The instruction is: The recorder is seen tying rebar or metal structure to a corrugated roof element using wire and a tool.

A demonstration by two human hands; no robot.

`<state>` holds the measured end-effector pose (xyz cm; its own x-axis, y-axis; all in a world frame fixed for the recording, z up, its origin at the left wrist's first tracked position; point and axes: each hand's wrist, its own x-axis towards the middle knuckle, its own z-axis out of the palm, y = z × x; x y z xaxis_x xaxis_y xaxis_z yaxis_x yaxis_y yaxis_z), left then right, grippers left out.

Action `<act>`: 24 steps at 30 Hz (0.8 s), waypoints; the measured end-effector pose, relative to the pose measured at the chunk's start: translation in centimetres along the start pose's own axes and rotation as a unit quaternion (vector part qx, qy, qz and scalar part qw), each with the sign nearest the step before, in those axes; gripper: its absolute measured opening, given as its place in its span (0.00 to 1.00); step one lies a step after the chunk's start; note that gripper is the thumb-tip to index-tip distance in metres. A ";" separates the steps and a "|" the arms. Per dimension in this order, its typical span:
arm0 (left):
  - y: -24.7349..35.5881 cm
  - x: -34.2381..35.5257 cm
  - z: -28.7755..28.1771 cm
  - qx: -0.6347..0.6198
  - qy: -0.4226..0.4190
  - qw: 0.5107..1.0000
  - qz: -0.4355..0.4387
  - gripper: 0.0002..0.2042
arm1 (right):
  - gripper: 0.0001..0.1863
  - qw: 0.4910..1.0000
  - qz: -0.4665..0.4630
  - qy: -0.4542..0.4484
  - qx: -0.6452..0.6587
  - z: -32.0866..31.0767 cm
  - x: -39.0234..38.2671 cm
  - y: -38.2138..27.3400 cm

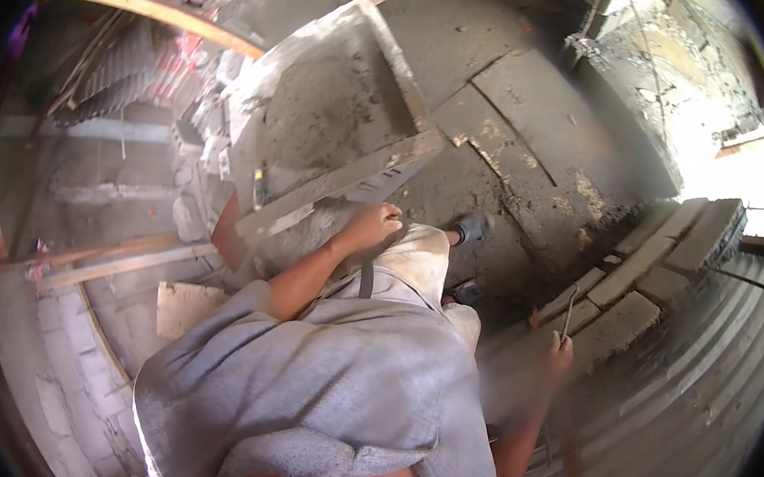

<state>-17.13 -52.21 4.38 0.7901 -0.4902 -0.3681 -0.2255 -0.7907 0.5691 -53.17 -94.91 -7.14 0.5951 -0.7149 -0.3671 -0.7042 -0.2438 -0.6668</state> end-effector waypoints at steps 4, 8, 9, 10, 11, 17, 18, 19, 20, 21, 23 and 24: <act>-6.1 -4.4 -2.3 -0.040 0.160 0.983 -0.075 0.14 | 0.12 0.999 0.011 -0.030 0.041 1.1 0.2 -0.4; -14.6 -6.3 -8.6 -0.038 0.306 0.919 -0.245 0.14 | 0.13 0.997 -0.024 -0.061 -0.031 3.7 -1.9 0.0; -17.5 -6.2 -10.4 -0.024 0.340 0.907 -0.247 0.14 | 0.13 0.997 -0.025 -0.058 -0.035 4.2 -2.3 1.4; -20.3 -5.6 -11.8 -0.012 0.369 0.896 -0.247 0.15 | 0.13 0.996 -0.021 -0.068 -0.051 4.6 -2.7 4.0; -23.0 -5.1 -13.3 -0.058 0.365 0.868 -0.330 0.14 | 0.14 0.994 -0.020 -0.084 -0.068 5.0 -2.9 5.5; -37.5 -5.9 -18.5 -0.064 0.321 0.809 -0.489 0.17 | 0.15 0.978 -0.075 -0.117 -0.153 4.6 -2.5 1.2; -40.7 -5.6 -18.3 -0.071 0.313 0.807 -0.496 0.17 | 0.15 0.976 -0.073 -0.120 -0.165 4.3 -2.3 -0.5; -44.6 -7.2 -20.0 0.060 0.266 0.821 -0.502 0.17 | 0.15 0.982 -0.050 -0.141 -0.114 5.0 -1.8 -3.1; -47.5 -8.2 -20.8 0.184 0.206 0.822 -0.498 0.18 | 0.15 0.985 -0.022 -0.157 -0.069 5.4 -1.4 -5.4; -49.5 -9.7 -20.2 0.177 0.201 0.817 -0.511 0.18 | 0.15 0.982 -0.026 -0.168 -0.080 5.7 -0.2 -7.7; -51.5 -8.9 -19.5 0.015 0.161 0.802 -0.575 0.17 | 0.15 0.969 -0.004 -0.172 -0.177 6.3 0.6 -12.4; -51.8 -8.4 -19.0 0.012 0.149 0.802 -0.579 0.17 | 0.15 0.978 -0.021 -0.167 -0.121 6.5 1.1 -13.1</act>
<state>-1.25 -0.11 -8.04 0.5780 0.6835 -0.4457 0.7491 -0.6611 -0.0424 -40.79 -88.24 -2.99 0.6902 -0.4572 -0.5609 -0.7236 -0.4448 -0.5278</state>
